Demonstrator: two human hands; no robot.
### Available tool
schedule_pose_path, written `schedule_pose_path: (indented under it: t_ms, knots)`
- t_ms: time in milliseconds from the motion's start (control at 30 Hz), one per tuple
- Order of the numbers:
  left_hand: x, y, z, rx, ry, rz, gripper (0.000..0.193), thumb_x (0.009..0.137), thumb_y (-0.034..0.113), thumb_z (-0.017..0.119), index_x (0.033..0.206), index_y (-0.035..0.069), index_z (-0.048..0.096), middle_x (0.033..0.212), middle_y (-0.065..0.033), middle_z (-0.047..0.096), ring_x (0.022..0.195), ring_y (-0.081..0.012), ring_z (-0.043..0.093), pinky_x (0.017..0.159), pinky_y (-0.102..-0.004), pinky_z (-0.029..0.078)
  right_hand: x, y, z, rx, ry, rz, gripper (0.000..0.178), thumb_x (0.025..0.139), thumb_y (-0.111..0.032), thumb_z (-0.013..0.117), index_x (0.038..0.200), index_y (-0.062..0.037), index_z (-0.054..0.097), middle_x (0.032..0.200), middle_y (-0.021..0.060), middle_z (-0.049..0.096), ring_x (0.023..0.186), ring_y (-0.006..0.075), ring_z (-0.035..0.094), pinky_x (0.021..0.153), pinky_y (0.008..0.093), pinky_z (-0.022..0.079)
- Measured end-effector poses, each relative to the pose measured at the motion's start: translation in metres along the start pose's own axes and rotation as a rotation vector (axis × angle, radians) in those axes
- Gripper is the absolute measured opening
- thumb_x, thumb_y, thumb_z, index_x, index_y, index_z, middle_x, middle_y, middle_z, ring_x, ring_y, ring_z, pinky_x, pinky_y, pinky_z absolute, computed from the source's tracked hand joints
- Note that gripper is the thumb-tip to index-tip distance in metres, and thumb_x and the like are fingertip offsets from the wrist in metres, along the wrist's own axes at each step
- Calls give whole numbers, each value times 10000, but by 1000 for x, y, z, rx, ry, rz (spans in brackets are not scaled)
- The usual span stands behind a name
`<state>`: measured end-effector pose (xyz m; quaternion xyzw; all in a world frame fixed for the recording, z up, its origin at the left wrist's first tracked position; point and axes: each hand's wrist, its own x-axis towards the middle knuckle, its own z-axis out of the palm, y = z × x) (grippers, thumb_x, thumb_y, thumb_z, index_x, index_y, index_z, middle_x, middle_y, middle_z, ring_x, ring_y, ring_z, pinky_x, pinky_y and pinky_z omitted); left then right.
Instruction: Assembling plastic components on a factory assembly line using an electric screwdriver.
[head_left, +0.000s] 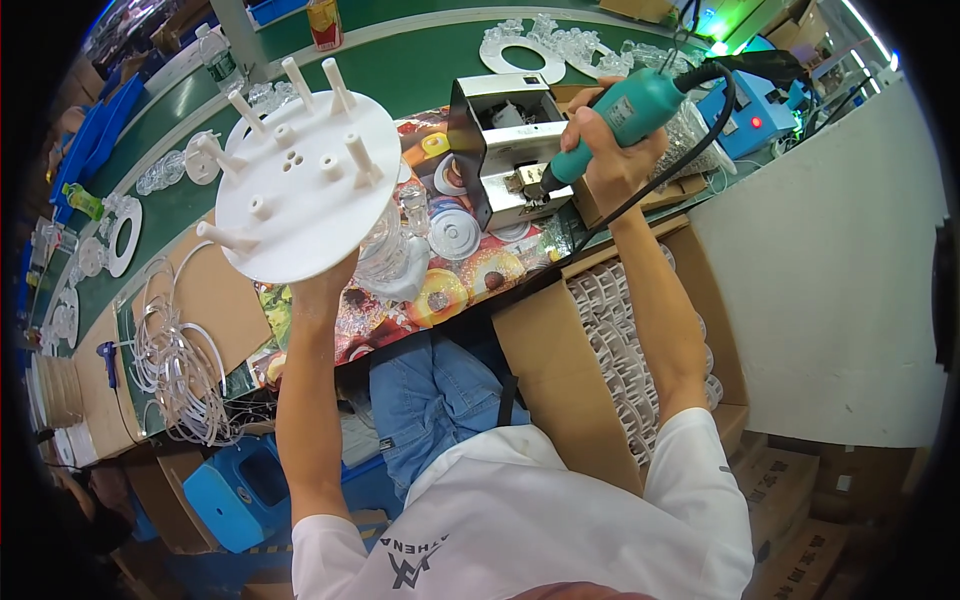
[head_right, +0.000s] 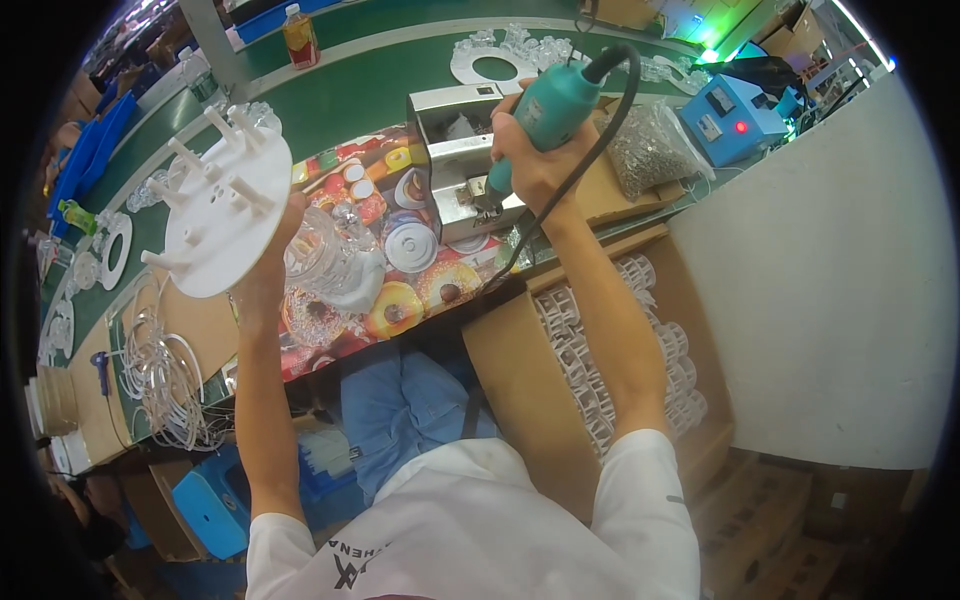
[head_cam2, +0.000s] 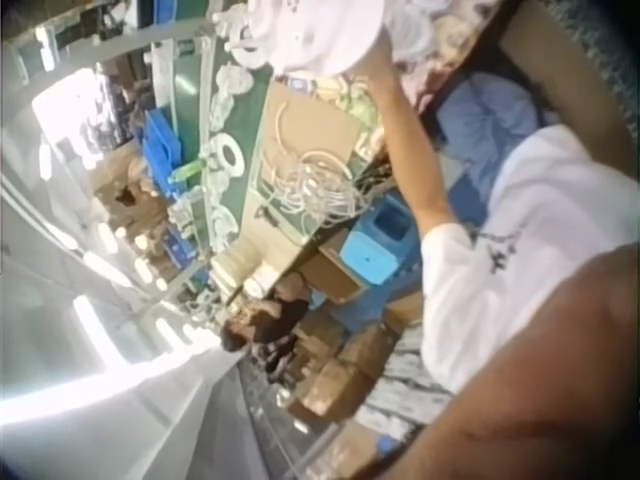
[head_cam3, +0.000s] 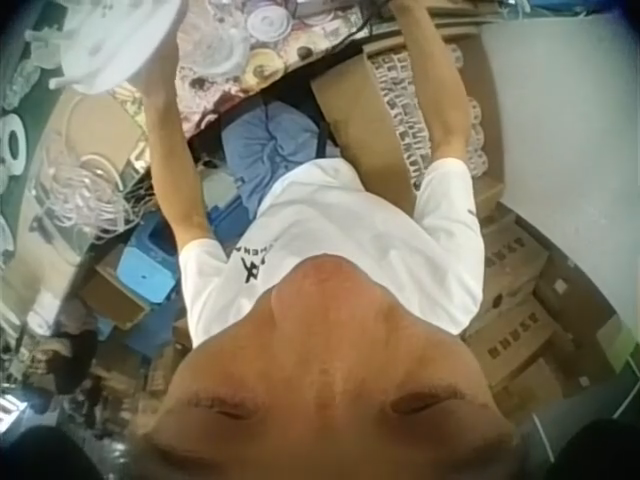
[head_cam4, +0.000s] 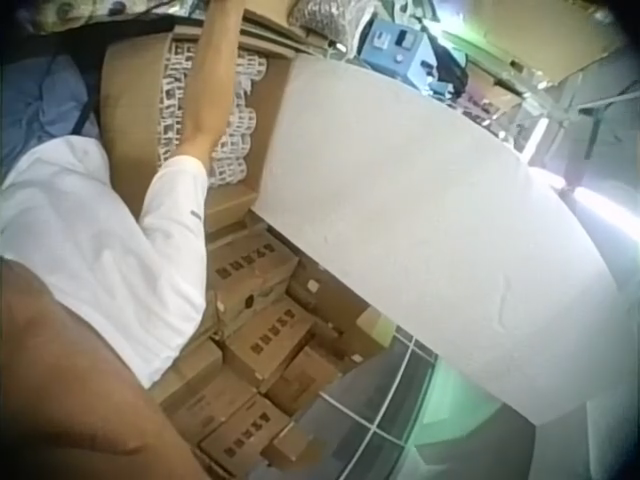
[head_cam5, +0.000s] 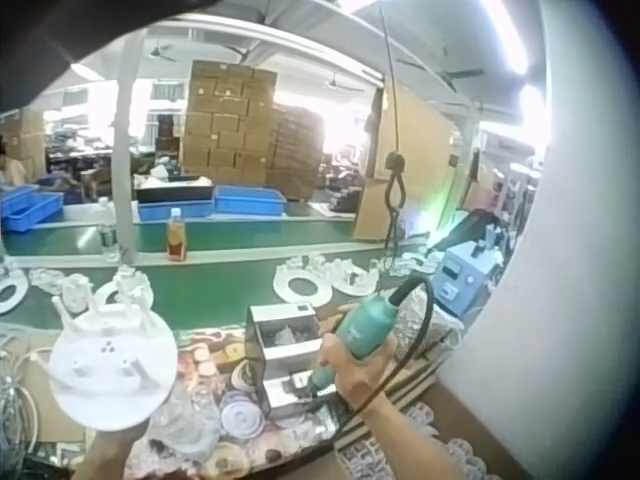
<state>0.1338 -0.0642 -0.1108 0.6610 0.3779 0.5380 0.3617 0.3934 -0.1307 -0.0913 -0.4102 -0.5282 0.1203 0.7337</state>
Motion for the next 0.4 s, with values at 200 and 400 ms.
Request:
schedule_pose_path:
  t_ms: [200, 400]
  knots:
    - [1, 8, 3, 101, 10, 15, 338, 751, 149, 732, 1029, -6, 619, 984, -72, 610, 888, -157, 552, 804, -296, 442, 3, 5, 0, -33, -15, 11, 319, 774, 45, 585, 1071, 39, 467, 804, 146, 589, 549, 165, 558, 513, 297, 480]
    - [2, 17, 2, 37, -53, -100, 284, 758, 135, 718, 991, -5, 633, 934, -68, 635, 834, -118, 574, 755, -267, 463, 5, 5, -3, 17, -17, 24, 322, 773, 44, 585, 1072, 42, 467, 786, 139, 584, 543, 161, 557, 508, 298, 481]
